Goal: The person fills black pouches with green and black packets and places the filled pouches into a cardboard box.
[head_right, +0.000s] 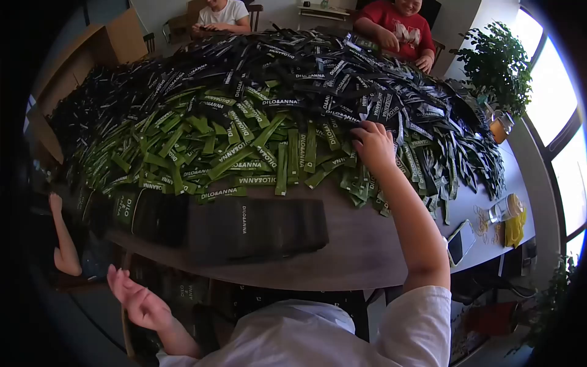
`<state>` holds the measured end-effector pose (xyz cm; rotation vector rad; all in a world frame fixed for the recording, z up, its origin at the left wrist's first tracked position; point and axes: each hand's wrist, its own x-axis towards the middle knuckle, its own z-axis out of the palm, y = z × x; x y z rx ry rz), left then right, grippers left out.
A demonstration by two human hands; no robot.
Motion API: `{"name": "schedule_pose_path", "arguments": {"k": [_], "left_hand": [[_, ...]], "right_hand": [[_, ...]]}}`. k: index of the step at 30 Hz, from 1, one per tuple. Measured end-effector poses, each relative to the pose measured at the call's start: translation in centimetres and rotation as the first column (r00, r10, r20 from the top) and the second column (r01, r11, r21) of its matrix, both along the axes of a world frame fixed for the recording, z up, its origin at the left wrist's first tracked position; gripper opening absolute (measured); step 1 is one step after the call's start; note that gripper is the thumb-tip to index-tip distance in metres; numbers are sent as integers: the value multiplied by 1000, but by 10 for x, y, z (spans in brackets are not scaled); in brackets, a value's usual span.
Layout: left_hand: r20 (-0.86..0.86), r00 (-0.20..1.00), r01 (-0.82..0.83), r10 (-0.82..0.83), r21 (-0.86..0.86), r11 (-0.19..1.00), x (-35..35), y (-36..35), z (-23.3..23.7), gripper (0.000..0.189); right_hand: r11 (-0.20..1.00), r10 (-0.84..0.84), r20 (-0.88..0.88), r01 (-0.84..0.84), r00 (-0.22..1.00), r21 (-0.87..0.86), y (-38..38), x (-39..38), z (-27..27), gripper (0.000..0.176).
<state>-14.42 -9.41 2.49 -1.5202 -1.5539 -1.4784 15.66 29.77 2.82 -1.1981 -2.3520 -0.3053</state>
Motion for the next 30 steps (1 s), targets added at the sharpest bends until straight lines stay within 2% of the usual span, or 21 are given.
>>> {"name": "schedule_pose_path", "arguments": {"k": [1,2,5,6,8,11,12,14,16,17,18,20,21,23,24,27,28,30], "left_hand": [[9,987,160,-162,125,979,15,12,34,11],[3,949,306,-316,245,920,31,24,60,11],[58,944,304,-326,242,922,40,10,65,12],[77,935,320,-347,245,915,49,29,71,13],[109,910,363,-401,259,895,56,47,80,14],[150,857,438,-493,289,851,70,45,80,17],[164,837,462,-522,298,835,73,46,81,18],[187,796,506,-576,317,802,78,57,87,19],[200,760,538,-619,340,771,83,55,90,21],[206,745,549,-635,352,758,84,56,94,22],[211,731,558,-649,363,747,88,63,97,23],[217,708,571,-672,384,725,87,58,101,25],[217,697,577,-683,395,714,84,48,101,25],[218,673,588,-707,422,690,84,37,104,27],[217,657,597,-722,435,674,87,34,105,28],[213,578,642,-788,476,601,85,47,114,31],[198,544,666,-815,489,563,90,55,118,32],[146,466,723,-873,506,471,85,54,124,33]], "right_hand": [[1000,26,60,-25,998,-11,8,1,0,28],[995,96,2,-96,995,40,13,3,1,20],[954,277,-284,-228,918,192,14,1,19,21],[962,269,-358,-232,894,143,6,1,26,19],[980,194,-370,-199,909,25,-6,7,31,14],[936,318,-349,-350,881,-30,-24,0,31,13],[925,281,-286,-339,916,-175,-27,-7,26,10],[820,334,-299,-432,894,-376,-36,-29,15,10],[787,439,-255,-505,862,-353,-36,-57,-3,11],[783,442,-276,-518,853,-345,-37,-75,-7,20],[772,458,-280,-534,843,-346,-37,-92,-10,20],[833,182,-24,-167,983,-527,-34,-126,-13,26],[851,109,76,-54,991,-522,-35,-137,-11,31],[873,112,161,-20,981,-487,-38,-147,-10,33],[843,74,174,31,982,-537,-35,-151,-11,33],[829,82,204,47,975,-557,-36,-145,-10,34],[842,77,133,7,988,-540,-30,-141,-24,38],[868,10,-158,-86,987,-488,-37,-128,-24,38]]}}
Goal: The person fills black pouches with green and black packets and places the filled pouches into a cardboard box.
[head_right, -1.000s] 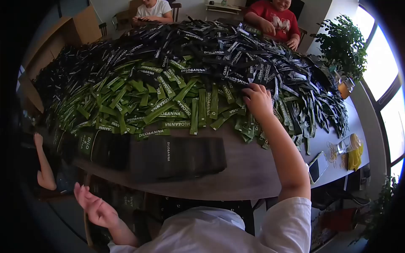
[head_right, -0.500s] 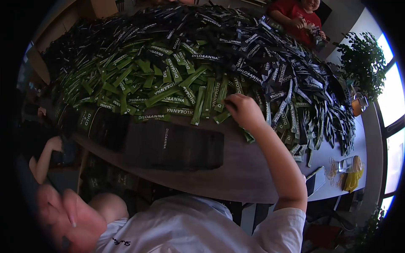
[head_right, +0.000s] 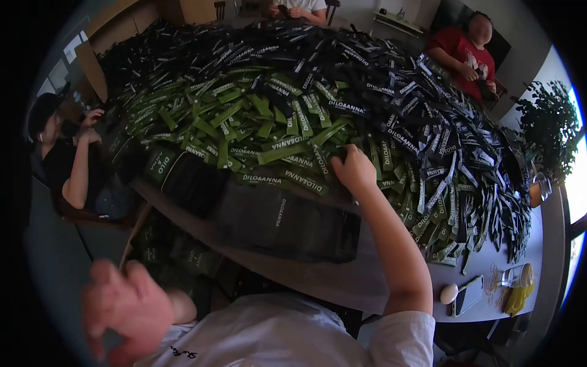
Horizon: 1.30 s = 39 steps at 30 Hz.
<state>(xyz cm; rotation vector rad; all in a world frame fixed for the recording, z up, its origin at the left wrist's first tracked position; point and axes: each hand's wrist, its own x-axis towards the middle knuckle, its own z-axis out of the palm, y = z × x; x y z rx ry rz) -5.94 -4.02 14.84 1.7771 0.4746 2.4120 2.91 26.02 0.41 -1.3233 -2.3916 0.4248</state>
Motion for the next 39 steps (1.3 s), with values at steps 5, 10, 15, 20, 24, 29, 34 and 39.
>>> {"name": "schedule_pose_path", "arguments": {"k": [5,10,15,20,24,29,34,39], "left_hand": [[-460,871,-407,171,-482,776,-33,20,-59,19],[-751,657,-615,67,-483,623,6,59,-126,35],[-800,598,-593,-47,-481,646,18,78,-142,44],[-881,464,-719,-94,-436,541,20,81,-158,51],[-878,445,-697,-175,-462,548,15,73,-169,49],[-808,577,-646,-123,-543,536,11,73,-163,39],[-823,568,-708,-2,-490,509,11,73,-151,43],[-783,615,-689,92,-477,545,29,67,-139,41]], "right_hand": [[999,-22,-718,-14,695,-44,-53,69,54,16],[918,392,-918,37,52,394,-130,150,20,22],[981,-34,-885,184,464,59,-175,177,-14,15],[911,-411,-686,271,601,-310,-178,180,-22,11],[940,-316,-901,227,297,-255,-194,181,-15,9],[957,-127,-810,287,572,52,-185,180,-28,11],[902,-427,-604,272,673,-334,-181,166,-4,7],[960,-257,-690,263,676,-99,-174,171,-34,16]]}}
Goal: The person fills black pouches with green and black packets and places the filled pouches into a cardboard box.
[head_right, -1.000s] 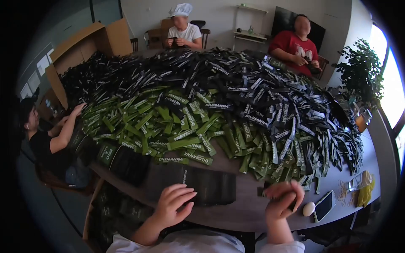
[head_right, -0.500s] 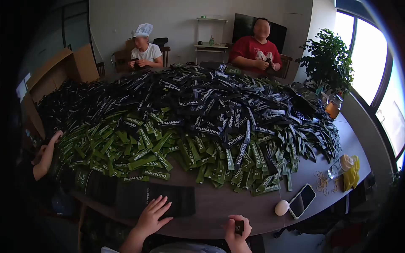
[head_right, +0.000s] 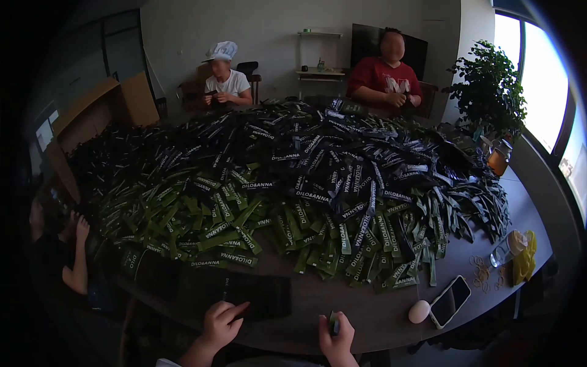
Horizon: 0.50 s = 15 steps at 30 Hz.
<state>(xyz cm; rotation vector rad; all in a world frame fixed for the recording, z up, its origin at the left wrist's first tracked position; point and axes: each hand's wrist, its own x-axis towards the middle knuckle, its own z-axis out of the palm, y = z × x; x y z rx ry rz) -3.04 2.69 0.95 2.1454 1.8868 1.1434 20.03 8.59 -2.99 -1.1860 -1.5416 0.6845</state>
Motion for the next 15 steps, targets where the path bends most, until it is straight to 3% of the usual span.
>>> {"name": "schedule_pose_path", "arguments": {"k": [2,4,7,8,9,11,13,15], "left_hand": [[16,1000,1,-2,24,1000,10,0,-6,41],[34,999,11,-13,64,998,18,4,-11,43],[-73,995,69,-67,33,997,27,4,-6,43],[-64,995,79,-77,19,997,31,5,-6,43],[-121,982,151,-146,38,988,34,6,-7,40],[-176,959,232,-220,48,972,35,2,-13,37],[-202,923,319,-329,-80,944,34,-4,-18,32],[-197,928,315,-316,-34,948,31,-6,-10,39]], "right_hand": [[998,-22,-69,18,997,-66,-6,1,-11,21],[950,67,-293,-151,954,-274,-6,-1,-14,16],[900,124,-237,-210,964,-382,1,-11,0,17],[837,89,-338,-254,937,-485,0,-15,12,16],[830,72,-334,-243,940,-502,-1,-20,20,16],[939,173,-173,-215,970,-267,-2,-29,30,18],[939,131,-117,-161,984,-305,-9,-34,40,23],[936,109,-93,-134,990,-326,-12,-36,52,32]]}}
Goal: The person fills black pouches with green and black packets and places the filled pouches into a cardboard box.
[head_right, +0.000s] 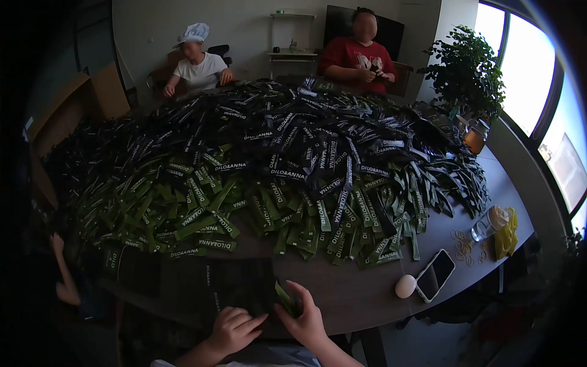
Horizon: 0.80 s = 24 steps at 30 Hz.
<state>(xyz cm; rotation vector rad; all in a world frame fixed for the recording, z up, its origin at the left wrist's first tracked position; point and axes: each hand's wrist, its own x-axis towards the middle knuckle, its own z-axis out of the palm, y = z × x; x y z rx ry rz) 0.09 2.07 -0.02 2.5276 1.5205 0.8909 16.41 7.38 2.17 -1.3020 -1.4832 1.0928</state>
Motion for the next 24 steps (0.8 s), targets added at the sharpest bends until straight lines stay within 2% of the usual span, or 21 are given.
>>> {"name": "schedule_pose_path", "arguments": {"k": [1,2,3,4,5,7,11,12,13,14,15,17,18,20,21,23,24], "left_hand": [[11,1000,-5,5,35,999,0,1,6,48],[18,1000,-14,13,29,999,0,2,7,48],[69,995,-71,68,42,997,0,2,9,60],[118,985,-130,124,49,990,0,1,11,71],[169,983,-74,70,17,997,-2,7,5,82],[157,986,-61,63,-13,998,-4,6,6,82],[91,994,-64,63,9,998,-4,5,8,80],[85,995,-54,54,1,999,-5,6,8,80],[106,994,-29,22,66,997,-6,8,7,79],[128,992,3,-20,134,991,-6,11,6,78],[127,991,32,-49,133,991,-6,13,7,78],[234,959,159,-162,32,987,-6,15,10,76],[238,956,165,-170,41,985,-7,14,9,76],[501,852,281,-152,-193,940,-8,7,7,77],[505,851,273,-143,-193,943,-9,6,7,77],[469,873,196,-132,-89,977,-12,6,9,70],[471,874,184,-120,-93,979,-12,6,12,70]], "right_hand": [[1000,7,9,-7,1000,0,-1,2,0,32],[988,151,-3,-151,989,-27,-4,5,-2,32],[954,293,-22,-293,956,-59,-7,7,-3,32],[936,353,-88,-352,931,22,-11,3,-6,28],[932,362,-93,-364,927,4,-14,2,-3,28],[919,362,72,-369,929,138,-12,-3,8,30],[929,337,100,-348,936,123,-10,-5,-2,30],[902,400,24,-398,916,169,-12,-9,-7,34],[875,454,-52,-434,890,216,-15,-11,-10,39],[840,525,-36,-510,851,183,-16,-7,-8,41],[855,499,-37,-485,866,183,-16,-5,-12,41],[823,558,4,-554,830,127,-14,0,-21,32],[825,552,14,-549,834,131,-14,1,-19,32],[860,509,-18,-509,860,32,-16,2,-13,27],[855,518,-15,-517,855,29,-12,2,-7,27],[773,624,-185,-567,759,285,-1,0,5,22],[768,633,-186,-576,752,280,0,3,2,22]]}}
